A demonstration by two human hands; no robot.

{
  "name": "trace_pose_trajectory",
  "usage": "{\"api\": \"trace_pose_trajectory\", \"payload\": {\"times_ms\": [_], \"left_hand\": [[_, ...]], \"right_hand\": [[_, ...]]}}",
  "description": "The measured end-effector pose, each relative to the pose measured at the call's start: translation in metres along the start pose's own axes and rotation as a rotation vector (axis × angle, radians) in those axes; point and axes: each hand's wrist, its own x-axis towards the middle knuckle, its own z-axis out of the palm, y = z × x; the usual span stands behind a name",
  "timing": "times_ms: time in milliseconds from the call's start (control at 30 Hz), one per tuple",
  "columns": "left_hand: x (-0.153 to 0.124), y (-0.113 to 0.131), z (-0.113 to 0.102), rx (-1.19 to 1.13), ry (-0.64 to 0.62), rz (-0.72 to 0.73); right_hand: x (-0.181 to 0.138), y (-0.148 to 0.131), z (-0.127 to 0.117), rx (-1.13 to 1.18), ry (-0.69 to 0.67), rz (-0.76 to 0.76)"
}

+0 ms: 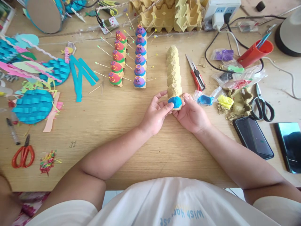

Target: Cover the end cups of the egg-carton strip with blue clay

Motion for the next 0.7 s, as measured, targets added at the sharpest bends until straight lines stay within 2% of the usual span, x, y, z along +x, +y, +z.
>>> {"api": "trace_pose_trajectory", "payload": {"times_ms": [433,700], "left_hand": [[0.0004,0.0038,0.0032,-0.050,0.011,-0.017],[0.0023,0.0019,0.0011,-0.058,0.043,-0.012]], "right_hand": [[0.0014,0.0008,-0.0012,0.019,-0.040,0.004],[-0.0009,-0.0031,0.0023,-0.012,0.003,0.003]]}}
